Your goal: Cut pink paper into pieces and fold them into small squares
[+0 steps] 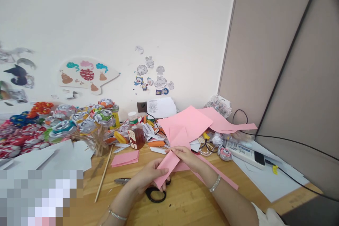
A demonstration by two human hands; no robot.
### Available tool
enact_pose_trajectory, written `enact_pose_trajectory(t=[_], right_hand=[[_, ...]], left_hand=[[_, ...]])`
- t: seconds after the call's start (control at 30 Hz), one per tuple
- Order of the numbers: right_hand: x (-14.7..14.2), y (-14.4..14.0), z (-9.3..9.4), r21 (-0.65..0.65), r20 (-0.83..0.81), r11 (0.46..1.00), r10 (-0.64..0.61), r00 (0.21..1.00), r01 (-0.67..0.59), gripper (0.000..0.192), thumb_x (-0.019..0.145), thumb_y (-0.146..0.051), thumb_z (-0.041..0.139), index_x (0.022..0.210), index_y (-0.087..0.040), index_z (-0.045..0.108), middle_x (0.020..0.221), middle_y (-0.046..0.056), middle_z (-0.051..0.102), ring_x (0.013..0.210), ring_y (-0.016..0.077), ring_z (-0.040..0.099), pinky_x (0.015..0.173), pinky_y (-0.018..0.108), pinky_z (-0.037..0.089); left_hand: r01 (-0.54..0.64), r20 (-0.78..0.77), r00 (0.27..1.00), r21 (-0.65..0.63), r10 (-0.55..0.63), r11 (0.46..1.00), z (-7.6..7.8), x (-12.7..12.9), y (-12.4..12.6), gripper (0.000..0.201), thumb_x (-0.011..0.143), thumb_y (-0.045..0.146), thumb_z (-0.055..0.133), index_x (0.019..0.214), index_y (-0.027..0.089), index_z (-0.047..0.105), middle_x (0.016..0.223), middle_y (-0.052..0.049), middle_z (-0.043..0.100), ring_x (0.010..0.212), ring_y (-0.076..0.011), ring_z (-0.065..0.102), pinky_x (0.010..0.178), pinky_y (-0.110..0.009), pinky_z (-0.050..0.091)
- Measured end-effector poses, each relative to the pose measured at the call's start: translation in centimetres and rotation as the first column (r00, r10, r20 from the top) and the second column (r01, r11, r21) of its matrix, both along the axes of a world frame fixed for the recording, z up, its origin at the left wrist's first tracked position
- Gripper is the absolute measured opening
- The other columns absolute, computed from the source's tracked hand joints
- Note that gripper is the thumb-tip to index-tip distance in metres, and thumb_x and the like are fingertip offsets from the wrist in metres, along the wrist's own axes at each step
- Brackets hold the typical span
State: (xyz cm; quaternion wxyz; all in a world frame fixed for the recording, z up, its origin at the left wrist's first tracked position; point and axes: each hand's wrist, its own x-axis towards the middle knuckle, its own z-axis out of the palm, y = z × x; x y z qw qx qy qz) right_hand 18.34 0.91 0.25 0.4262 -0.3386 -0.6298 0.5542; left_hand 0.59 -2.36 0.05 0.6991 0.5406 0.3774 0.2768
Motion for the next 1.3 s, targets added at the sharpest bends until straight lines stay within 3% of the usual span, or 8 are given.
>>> enact_pose_trajectory(t=[0.13,0.33,0.67,1.0,1.3], right_hand=[[0.3,0.7,-0.6,0.032,0.04,0.998,0.059,0.997,-0.06,0.042,0.074,-0.043,0.053,0.107,-0.017,0.058,0.061,-0.002,0.053,0.05,0.0097,0.046,0.048,0.023,0.037],[0.3,1.6,-1.7,0.119,0.047,0.989,0.079,0.996,-0.084,0.048,0.074,-0.036,0.056,0.117,-0.016,0.05,0.058,-0.004,0.052,0.05,0.0088,0.049,0.049,0.023,0.04],[0.5,1.8,-2.0,0.146,0.049,0.988,0.046,0.998,-0.053,0.044,0.075,-0.03,0.055,0.116,-0.016,0.051,0.059,-0.003,0.052,0.052,0.0089,0.049,0.05,0.023,0.04],[0.5,1.6,-1.5,0.12,0.043,0.992,0.035,0.998,-0.04,0.041,0.076,-0.028,0.052,0.115,-0.014,0.052,0.055,-0.004,0.051,0.05,0.0086,0.048,0.051,0.024,0.039],[0.1,1.7,-1.8,0.105,0.023,0.994,0.019,1.0,-0.021,0.04,0.076,-0.027,0.051,0.114,-0.013,0.052,0.053,-0.005,0.05,0.048,0.0081,0.047,0.048,0.022,0.037]], left_hand=[[-0.069,-0.009,0.998,0.056,0.07,0.996,-0.3,0.0,0.3,0.036,0.069,0.034,0.061,0.095,0.015,0.046,0.064,-0.001,0.062,0.044,-0.0105,0.057,0.041,-0.021,0.045],[-0.168,-0.039,0.984,0.123,0.174,0.978,-0.4,-0.1,0.7,0.036,0.067,0.038,0.062,0.09,0.014,0.047,0.065,0.0,0.061,0.044,-0.0114,0.057,0.041,-0.023,0.046],[-0.012,0.002,1.0,0.076,0.012,0.997,0.5,-0.4,0.3,0.03,0.073,0.04,0.055,0.087,0.013,0.053,0.079,-0.007,0.065,0.059,-0.014,0.063,0.049,-0.021,0.046],[-0.06,0.013,0.998,0.053,0.059,0.997,-0.1,-0.3,0.4,0.029,0.071,0.038,0.059,0.084,0.013,0.051,0.077,-0.008,0.067,0.053,-0.0131,0.062,0.048,-0.022,0.046],[-0.095,-0.013,0.995,0.099,0.097,0.991,-0.6,-0.1,0.6,0.029,0.071,0.04,0.058,0.082,0.014,0.05,0.065,-0.003,0.065,0.04,-0.0083,0.054,0.04,-0.021,0.043]])
